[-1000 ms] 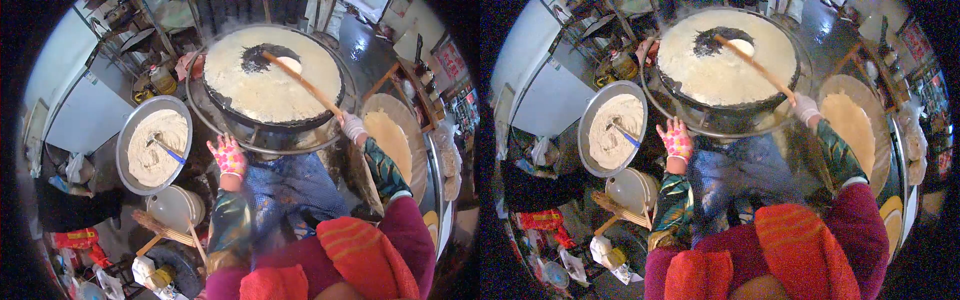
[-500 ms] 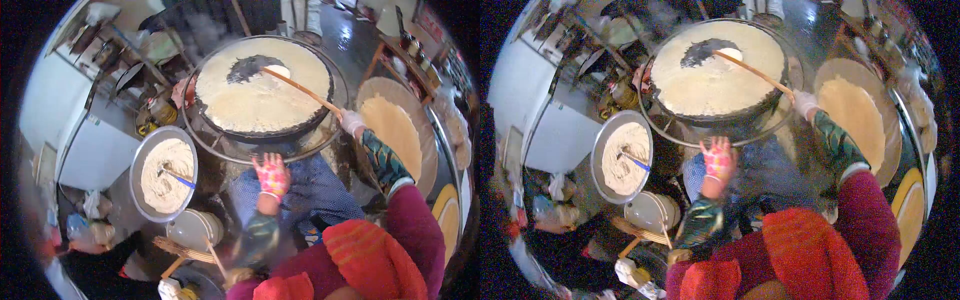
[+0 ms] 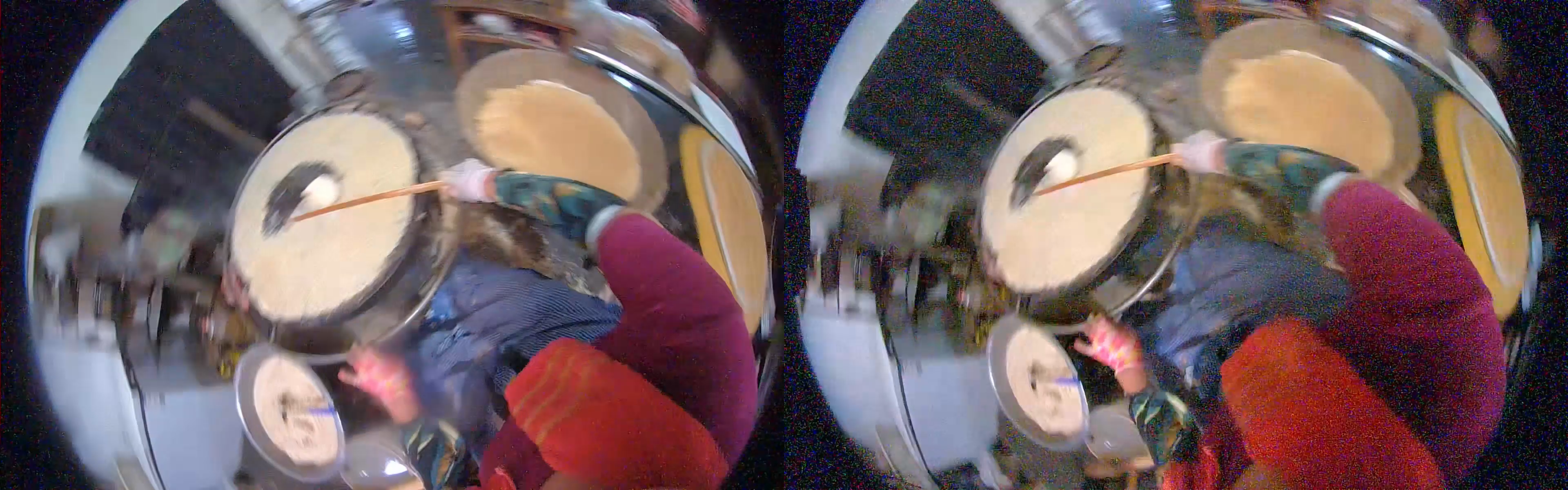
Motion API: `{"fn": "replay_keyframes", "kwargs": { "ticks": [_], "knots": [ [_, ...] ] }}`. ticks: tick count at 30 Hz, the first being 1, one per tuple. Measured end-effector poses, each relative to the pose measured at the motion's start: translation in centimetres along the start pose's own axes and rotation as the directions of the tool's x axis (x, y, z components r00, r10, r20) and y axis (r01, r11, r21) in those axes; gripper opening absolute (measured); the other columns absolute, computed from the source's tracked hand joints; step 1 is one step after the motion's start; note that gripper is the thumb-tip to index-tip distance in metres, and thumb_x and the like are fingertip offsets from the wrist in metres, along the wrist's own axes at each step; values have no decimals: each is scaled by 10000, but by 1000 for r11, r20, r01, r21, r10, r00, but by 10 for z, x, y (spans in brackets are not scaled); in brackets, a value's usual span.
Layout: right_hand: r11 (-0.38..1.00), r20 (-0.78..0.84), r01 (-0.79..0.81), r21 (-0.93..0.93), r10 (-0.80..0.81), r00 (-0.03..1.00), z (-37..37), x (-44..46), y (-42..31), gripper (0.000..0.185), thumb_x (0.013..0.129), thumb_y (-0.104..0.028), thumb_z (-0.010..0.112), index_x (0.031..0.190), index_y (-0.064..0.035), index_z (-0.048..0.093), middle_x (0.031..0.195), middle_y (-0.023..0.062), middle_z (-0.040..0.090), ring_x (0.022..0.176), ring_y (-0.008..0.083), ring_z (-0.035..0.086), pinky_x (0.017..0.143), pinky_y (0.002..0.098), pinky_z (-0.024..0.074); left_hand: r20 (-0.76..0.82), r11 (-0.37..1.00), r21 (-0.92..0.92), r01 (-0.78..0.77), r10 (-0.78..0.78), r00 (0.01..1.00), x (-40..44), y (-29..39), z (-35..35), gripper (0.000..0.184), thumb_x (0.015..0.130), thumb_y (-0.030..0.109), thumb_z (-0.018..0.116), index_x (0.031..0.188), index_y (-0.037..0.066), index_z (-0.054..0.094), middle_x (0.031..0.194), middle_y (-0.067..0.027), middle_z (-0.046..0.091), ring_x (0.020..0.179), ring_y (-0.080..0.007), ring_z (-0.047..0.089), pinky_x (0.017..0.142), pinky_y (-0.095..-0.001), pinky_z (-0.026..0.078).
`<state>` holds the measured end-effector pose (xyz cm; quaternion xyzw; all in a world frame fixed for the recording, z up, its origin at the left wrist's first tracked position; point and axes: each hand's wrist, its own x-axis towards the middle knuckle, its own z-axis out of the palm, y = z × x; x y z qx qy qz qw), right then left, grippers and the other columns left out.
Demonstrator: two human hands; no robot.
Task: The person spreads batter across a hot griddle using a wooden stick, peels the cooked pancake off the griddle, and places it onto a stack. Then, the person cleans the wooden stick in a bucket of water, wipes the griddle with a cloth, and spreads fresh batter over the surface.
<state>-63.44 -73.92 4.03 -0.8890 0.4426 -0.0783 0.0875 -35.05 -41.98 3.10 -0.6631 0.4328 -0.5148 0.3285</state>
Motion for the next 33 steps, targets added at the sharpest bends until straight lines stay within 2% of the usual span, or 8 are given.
{"fn": "replay_keyframes", "kwargs": {
  "ticks": [1,4,11,13,17,22,27,33],
  "knots": [
    [997,7,-71,-36,71,997,2,2,13,235,847,-327,479,817,-126,597,683,122,622,604,328,613,526,457,478,282,712,-692,119,115,953,6,-8,2,376,749,364,586,1037,123,577,1175,-51,545,1167,-232,434,981,-567,248],
    [991,7,-113,74,113,994,-10,10,6,235,792,-290,514,747,-108,655,654,132,634,609,318,628,535,436,490,493,643,-719,263,205,845,5,-15,38,599,764,488,504,1222,100,515,1371,-77,415,1280,-260,350,1053,-610,92],
    [988,-22,-152,30,153,988,-22,11,17,276,834,-342,499,811,-91,611,646,158,613,611,348,609,524,446,459,515,669,-683,294,155,843,16,-44,101,541,769,306,493,1251,62,467,1315,-81,469,1237,-279,392,1015,-590,229],
    [996,-37,-71,52,73,997,-37,7,-4,247,822,-321,535,806,-86,609,647,151,616,598,355,604,516,452,456,656,738,-622,264,307,690,38,-65,82,538,802,306,489,1277,61,432,1285,-121,474,1213,-289,402,1018,-540,264],
    [997,14,-11,79,10,1000,-1,19,38,235,838,-304,496,805,-95,599,626,128,610,556,332,598,498,453,452,252,155,-960,231,135,958,62,-12,12,402,698,254,647,1063,104,573,1120,-98,584,1077,-288,519,988,-571,256],
    [1000,-26,8,3,-8,1000,7,33,76,258,843,-296,492,826,-68,611,672,158,628,612,342,620,528,451,471,139,290,-955,63,251,958,85,78,-149,454,753,302,594,1109,23,556,1197,-132,546,1195,-318,441,1041,-605,133],
    [987,101,-160,18,157,982,34,53,137,239,864,-278,477,819,-64,573,708,181,617,686,366,605,604,459,463,286,391,-901,189,209,935,82,138,-158,537,776,331,548,1176,-25,512,1237,-172,512,1230,-334,396,1048,-612,89],
    [994,-66,105,-21,-106,992,56,57,172,275,865,-306,496,800,-50,572,660,190,596,643,379,592,572,465,455,363,456,-844,282,98,927,65,149,-144,441,785,238,486,1124,-37,550,1199,-202,528,1199,-340,426,1043,-620,104]
  ]
}}
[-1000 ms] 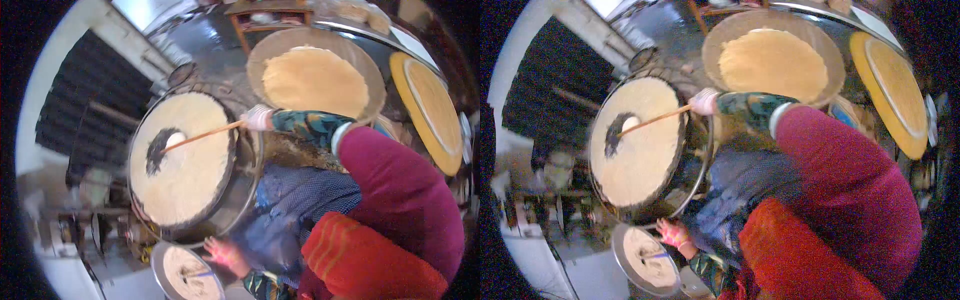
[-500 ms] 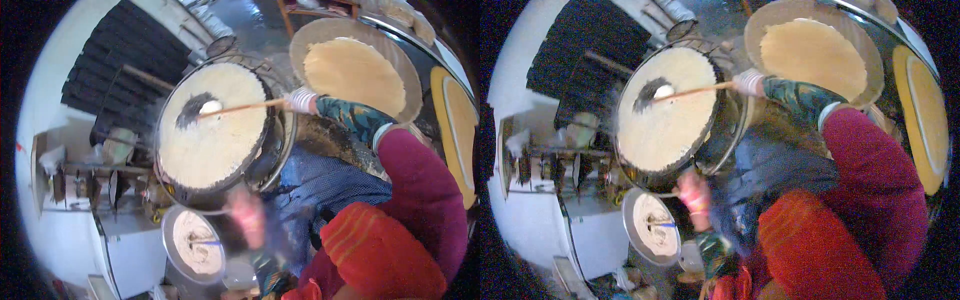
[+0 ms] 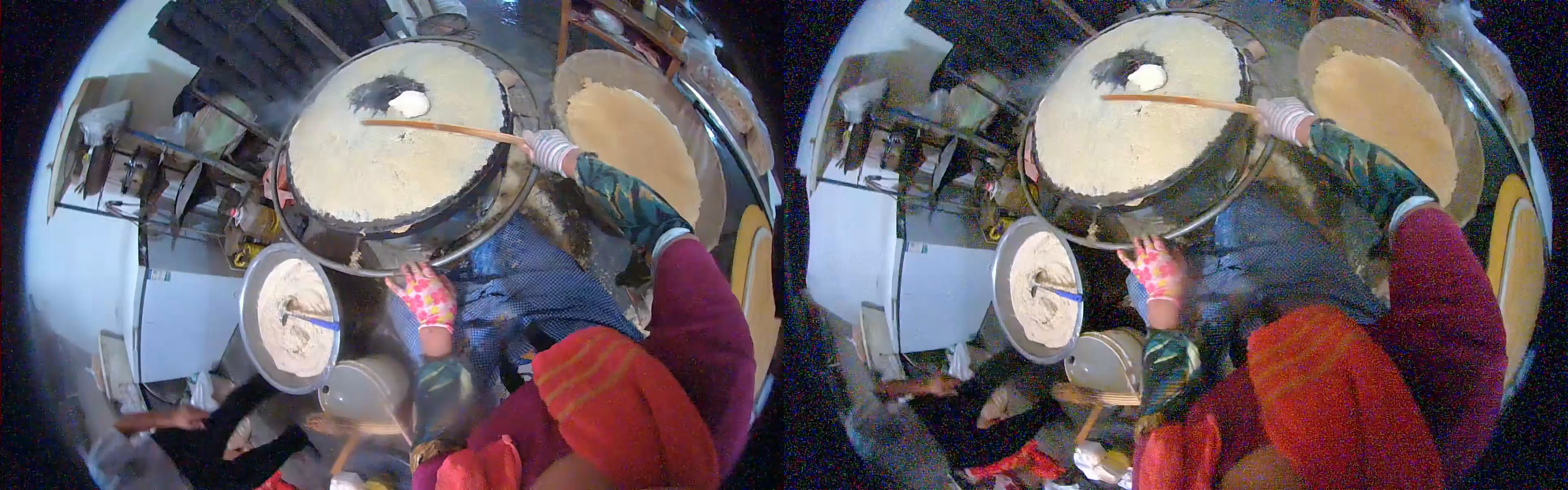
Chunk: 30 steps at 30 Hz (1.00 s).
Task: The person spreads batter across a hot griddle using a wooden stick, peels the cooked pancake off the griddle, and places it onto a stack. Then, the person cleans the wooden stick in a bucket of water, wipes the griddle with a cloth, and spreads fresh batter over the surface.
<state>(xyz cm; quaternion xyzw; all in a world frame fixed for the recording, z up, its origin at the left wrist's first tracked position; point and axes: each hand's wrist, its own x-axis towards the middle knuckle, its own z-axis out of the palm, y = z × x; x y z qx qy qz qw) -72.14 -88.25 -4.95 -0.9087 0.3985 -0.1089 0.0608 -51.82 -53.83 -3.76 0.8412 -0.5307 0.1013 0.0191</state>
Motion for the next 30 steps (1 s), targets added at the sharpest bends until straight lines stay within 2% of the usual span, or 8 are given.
{"fn": "replay_keyframes", "kwargs": {
  "ticks": [5,15,17,19,22,25,28,30],
  "knots": [
    [988,122,-133,-80,142,982,-8,3,8,299,880,-325,438,924,-67,584,789,170,633,764,365,612,655,465,474,-12,972,185,144,-145,989,-6,-28,19,472,751,270,524,1162,39,530,1286,-123,476,1215,-289,405,1020,-632,135],
    [994,15,62,-90,-61,998,17,-14,79,270,898,-316,445,928,-61,529,793,212,620,763,392,597,663,474,465,85,871,262,414,-449,890,29,-37,27,536,730,249,559,1228,59,508,1344,-98,415,1255,-278,367,1029,-624,119],
    [993,34,68,-99,-65,997,9,-19,78,253,893,-298,455,941,-61,528,795,208,622,760,392,597,662,471,468,49,945,110,307,-314,948,28,-3,8,463,731,244,554,1157,64,550,1266,-109,476,1215,-294,408,1002,-644,165],
    [989,70,6,-146,4,998,28,-26,97,238,892,-288,456,924,-61,523,779,203,619,744,389,598,656,471,468,-214,996,-73,49,-64,975,21,45,14,350,733,239,542,1032,64,590,1079,-127,583,1130,-315,474,958,-666,223],
    [988,69,-88,-127,97,993,9,-20,91,276,884,-317,450,925,-58,537,809,198,627,782,383,602,690,470,471,-114,966,-211,-150,128,985,7,124,17,403,743,266,535,1049,7,581,1147,-149,563,1185,-324,443,1022,-633,141],
    [990,98,-71,-118,83,992,-1,-23,81,322,877,-357,444,966,-69,556,866,190,635,844,371,605,741,461,474,125,990,-123,-68,83,989,-1,159,19,528,784,268,471,1224,-22,487,1274,-186,479,1251,-329,383,1056,-615,45],
    [971,145,-79,-226,113,983,7,-33,98,341,877,-374,441,1007,-75,543,895,191,635,854,370,603,750,461,471,4,999,42,7,-8,1000,-6,149,34,513,783,318,506,1183,-3,525,1267,-176,491,1237,-309,402,1055,-618,68],
    [980,100,-91,-179,110,989,18,-19,119,332,880,-364,438,1008,-76,543,903,193,633,853,371,602,749,462,471,34,998,-57,10,-9,999,-10,128,27,484,818,212,428,1210,-67,474,1306,-210,442,1273,-331,356,1061,-609,43]
  ]
}}
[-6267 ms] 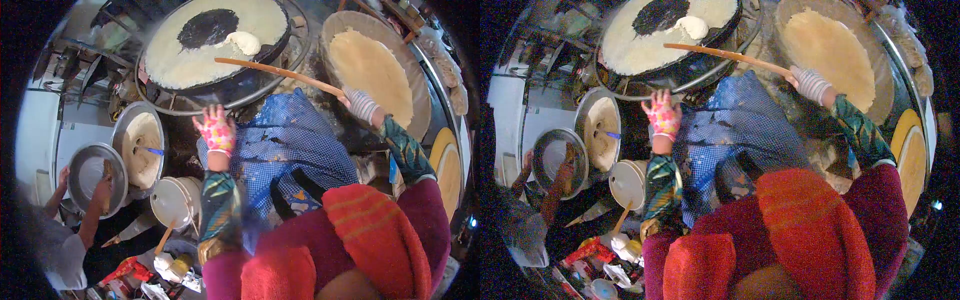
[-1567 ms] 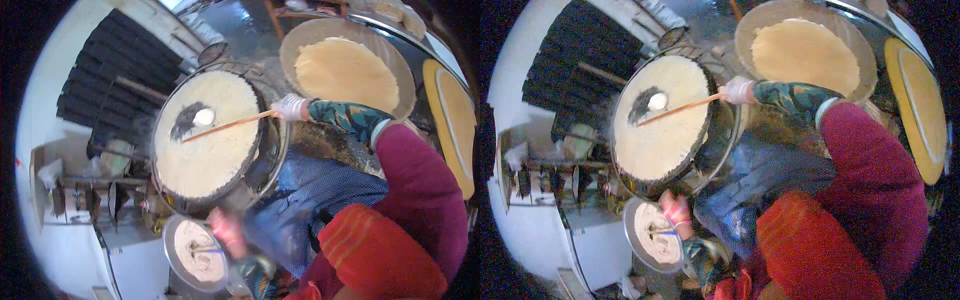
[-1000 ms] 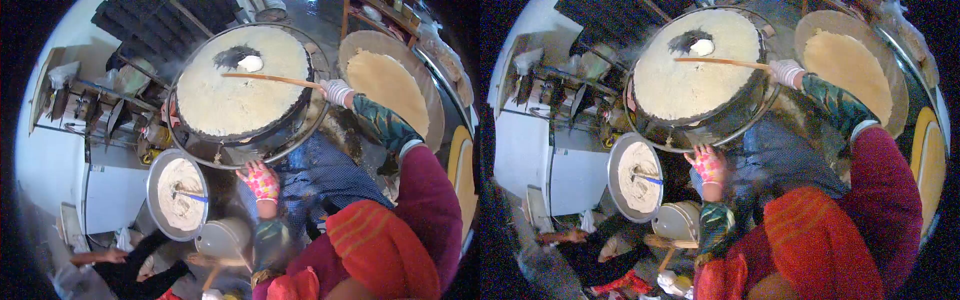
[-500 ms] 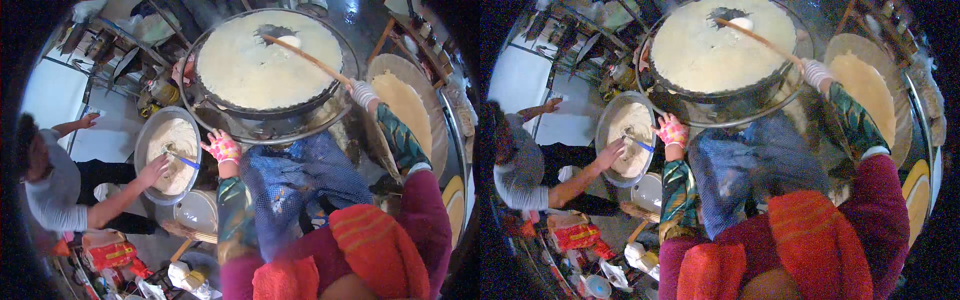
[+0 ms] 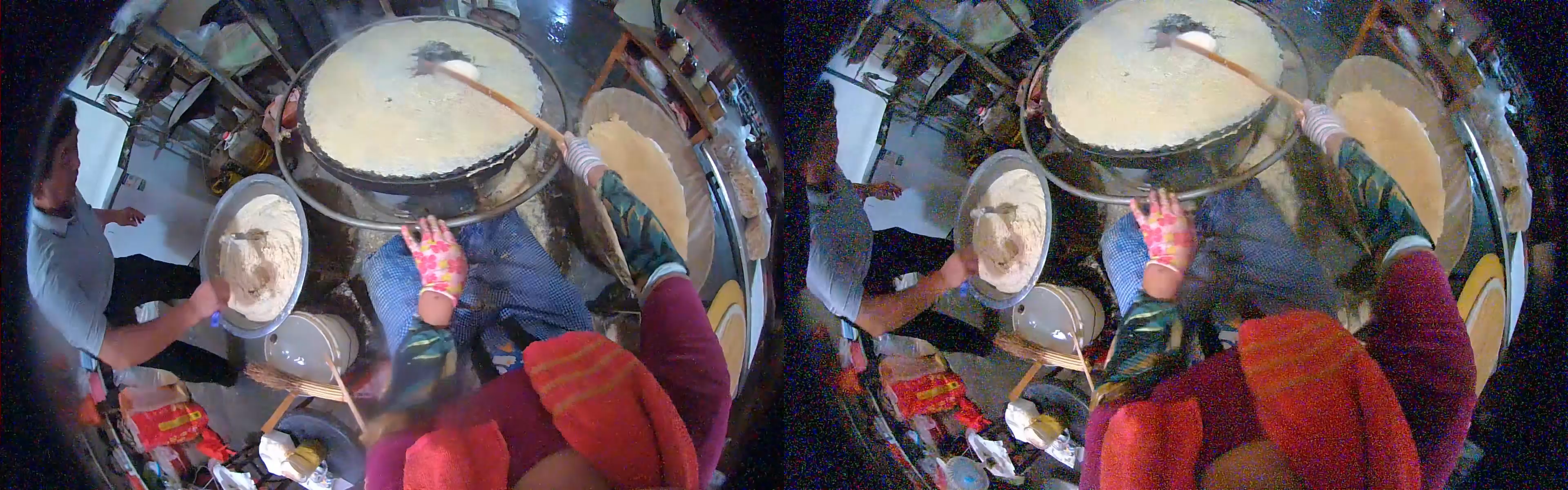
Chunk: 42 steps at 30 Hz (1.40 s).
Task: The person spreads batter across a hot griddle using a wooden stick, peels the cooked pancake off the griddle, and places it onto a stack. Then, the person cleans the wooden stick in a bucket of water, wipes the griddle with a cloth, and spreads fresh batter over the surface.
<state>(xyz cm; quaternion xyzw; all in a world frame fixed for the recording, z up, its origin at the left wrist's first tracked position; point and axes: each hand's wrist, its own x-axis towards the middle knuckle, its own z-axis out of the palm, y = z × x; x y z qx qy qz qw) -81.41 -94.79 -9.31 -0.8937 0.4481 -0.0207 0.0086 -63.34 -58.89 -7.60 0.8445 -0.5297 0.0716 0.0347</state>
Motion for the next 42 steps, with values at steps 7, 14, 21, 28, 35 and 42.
{"fn": "replay_keyframes", "kwargs": {
  "ticks": [7,14,21,28,35,42],
  "knots": [
    [994,-62,89,58,-86,994,6,-16,17,227,896,-264,460,925,-43,503,770,233,596,747,413,580,636,477,455,-26,983,112,144,-142,990,-5,-49,-2,536,780,317,531,1218,10,488,1281,-165,473,1254,-306,376,1044,-620,68],
    [971,-151,80,225,-46,987,55,-3,45,255,887,-311,465,897,-63,521,781,225,606,739,417,582,641,490,456,-38,950,148,274,-272,962,7,-107,-1,474,773,257,493,1188,31,534,1324,-118,450,1249,-280,372,1049,-611,76],
    [996,-160,80,45,-72,985,-36,-49,-6,286,902,-336,452,854,-64,522,739,206,595,700,398,579,594,469,442,93,888,327,323,-370,924,26,-174,-17,515,819,331,482,1267,78,467,1411,-87,355,1307,-276,314,1031,-631,95],
    [979,-80,-3,203,20,997,-30,-58,19,227,878,-300,479,928,-84,522,712,190,596,696,394,583,598,482,445,-112,950,-96,-298,287,951,22,-5,14,435,740,359,630,1078,95,557,1116,-134,565,1102,-319,493,1030,-586,206],
    [993,-40,95,68,-93,995,-15,-114,23,231,844,-322,520,872,-98,568,652,155,598,606,359,585,524,461,460,198,987,122,-108,82,977,13,-29,61,215,699,323,618,759,119,645,744,-94,649,764,-291,624,789,-449,414],
    [991,-143,51,121,-33,989,-18,-115,20,204,849,-283,517,869,-82,549,687,179,599,652,380,591,524,455,455,129,886,423,-187,146,981,3,-153,109,156,605,313,645,653,167,670,713,-65,653,731,-262,625,711,-396,427]
  ]
}}
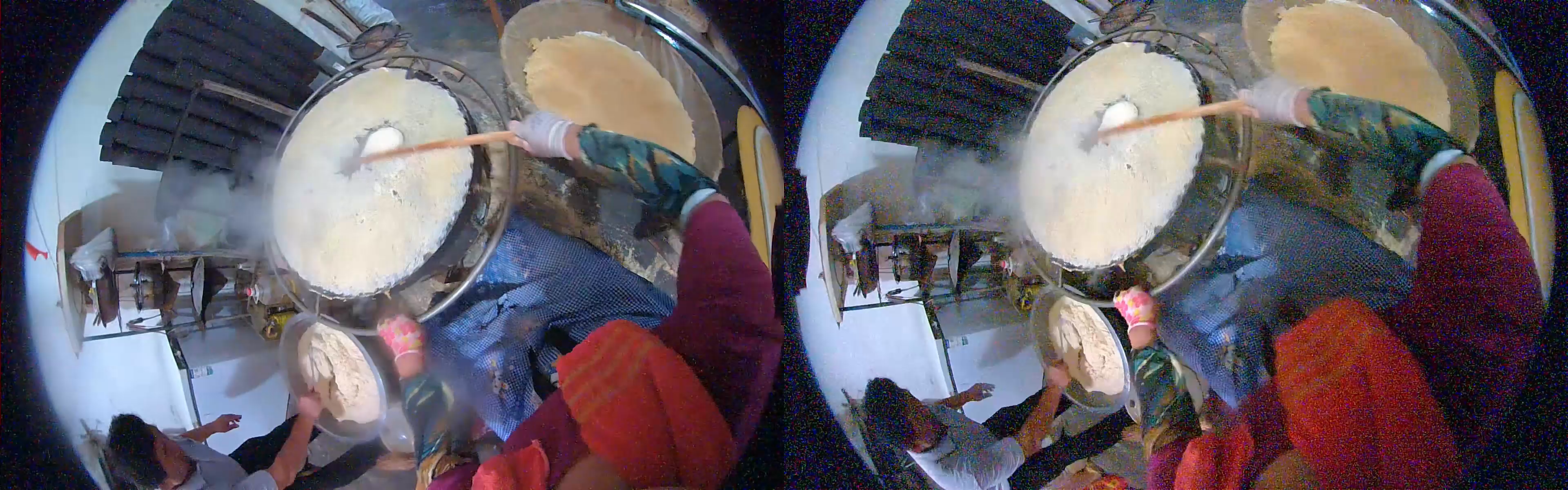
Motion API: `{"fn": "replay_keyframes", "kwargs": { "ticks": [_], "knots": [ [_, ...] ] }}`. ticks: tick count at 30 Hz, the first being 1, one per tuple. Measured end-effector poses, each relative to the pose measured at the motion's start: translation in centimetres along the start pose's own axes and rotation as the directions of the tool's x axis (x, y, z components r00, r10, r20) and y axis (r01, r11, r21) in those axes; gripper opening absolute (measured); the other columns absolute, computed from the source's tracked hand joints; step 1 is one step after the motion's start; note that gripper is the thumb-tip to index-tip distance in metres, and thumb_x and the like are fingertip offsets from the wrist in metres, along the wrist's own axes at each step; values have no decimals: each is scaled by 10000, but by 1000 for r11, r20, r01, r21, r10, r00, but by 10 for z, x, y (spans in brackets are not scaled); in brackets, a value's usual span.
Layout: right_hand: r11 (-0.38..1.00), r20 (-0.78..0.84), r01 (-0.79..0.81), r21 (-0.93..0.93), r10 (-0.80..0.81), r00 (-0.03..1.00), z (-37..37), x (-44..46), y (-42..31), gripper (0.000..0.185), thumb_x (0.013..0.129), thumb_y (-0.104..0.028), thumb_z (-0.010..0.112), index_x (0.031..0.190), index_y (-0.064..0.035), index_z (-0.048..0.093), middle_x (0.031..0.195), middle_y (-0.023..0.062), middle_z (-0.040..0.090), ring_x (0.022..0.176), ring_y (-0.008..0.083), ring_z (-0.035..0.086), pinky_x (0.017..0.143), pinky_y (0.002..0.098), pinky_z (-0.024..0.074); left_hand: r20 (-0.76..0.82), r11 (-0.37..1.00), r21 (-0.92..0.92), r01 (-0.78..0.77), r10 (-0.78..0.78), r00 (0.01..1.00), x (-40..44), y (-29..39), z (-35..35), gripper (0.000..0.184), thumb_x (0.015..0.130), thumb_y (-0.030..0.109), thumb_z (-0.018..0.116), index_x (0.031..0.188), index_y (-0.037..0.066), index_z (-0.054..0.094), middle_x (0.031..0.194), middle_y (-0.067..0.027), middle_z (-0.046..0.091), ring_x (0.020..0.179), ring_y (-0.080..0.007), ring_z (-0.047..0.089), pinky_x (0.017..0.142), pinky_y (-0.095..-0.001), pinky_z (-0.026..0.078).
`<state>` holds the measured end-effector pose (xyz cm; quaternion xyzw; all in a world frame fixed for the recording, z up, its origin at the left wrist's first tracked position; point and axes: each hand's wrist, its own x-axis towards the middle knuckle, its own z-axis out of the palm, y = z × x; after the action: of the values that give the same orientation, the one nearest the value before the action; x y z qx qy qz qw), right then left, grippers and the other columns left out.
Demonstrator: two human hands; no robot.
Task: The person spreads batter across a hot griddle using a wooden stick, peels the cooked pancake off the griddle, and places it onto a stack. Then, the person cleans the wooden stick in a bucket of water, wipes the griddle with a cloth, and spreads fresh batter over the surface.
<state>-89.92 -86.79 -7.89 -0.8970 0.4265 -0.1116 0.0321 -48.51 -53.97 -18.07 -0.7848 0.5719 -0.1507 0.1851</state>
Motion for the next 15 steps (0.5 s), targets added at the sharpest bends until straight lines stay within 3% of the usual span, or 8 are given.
{"fn": "replay_keyframes", "kwargs": {
  "ticks": [3,5,7,9,11,12,13,15],
  "knots": [
    [994,54,104,19,-105,993,-3,4,13,229,887,-310,495,836,-93,545,601,170,564,584,374,564,502,478,413,63,996,15,-87,86,994,13,-53,-8,155,572,326,663,652,193,674,731,-48,661,779,-251,621,834,-418,416],
    [995,16,-72,68,71,997,-3,22,22,215,869,-300,513,838,-90,547,585,166,552,578,364,559,502,467,415,59,985,-167,-36,47,997,15,-85,-7,148,591,305,648,701,220,700,783,-51,671,850,-250,617,888,-414,401],
    [990,54,-117,82,113,992,-7,36,18,253,865,-318,518,837,-76,586,602,170,562,555,358,551,509,459,422,180,996,33,-89,81,980,23,-86,-45,156,609,284,648,725,198,708,817,-56,674,872,-249,617,873,-386,416],
    [995,158,5,102,-21,987,17,51,23,392,887,-408,465,777,-61,611,606,180,572,527,363,538,513,454,428,276,989,132,-69,30,961,37,-101,-24,185,614,274,651,765,181,707,853,-61,673,897,-246,612,868,-373,425],
    [913,434,-236,333,73,898,23,51,5,662,882,-610,315,661,-39,566,544,113,518,503,239,528,483,397,419,359,974,219,-52,-31,933,48,-128,-4,217,619,264,654,804,165,706,889,-67,671,923,-244,608,863,-359,434],
    [813,578,-404,418,105,809,-11,34,-34,668,872,-650,300,603,-76,512,530,28,471,492,134,455,439,311,381,321,975,217,-49,-24,947,51,-142,2,262,625,266,654,856,150,696,921,-72,665,947,-242,601,863,-354,440],
    [786,401,-148,600,-136,906,-2,26,-48,468,921,-506,389,874,-82,582,532,-13,442,439,86,376,386,260,329,284,976,214,-44,-19,959,55,-154,14,309,631,267,653,909,136,686,953,-77,660,972,-239,593,863,-349,445],
    [293,535,-475,830,-175,826,5,6,-94,392,885,-479,496,878,-100,597,700,-60,523,581,67,461,487,231,376,259,985,171,20,-65,964,70,-189,62,330,667,284,629,961,138,666,999,-70,648,1008,-240,578,883,-355,441]
  ]
}}
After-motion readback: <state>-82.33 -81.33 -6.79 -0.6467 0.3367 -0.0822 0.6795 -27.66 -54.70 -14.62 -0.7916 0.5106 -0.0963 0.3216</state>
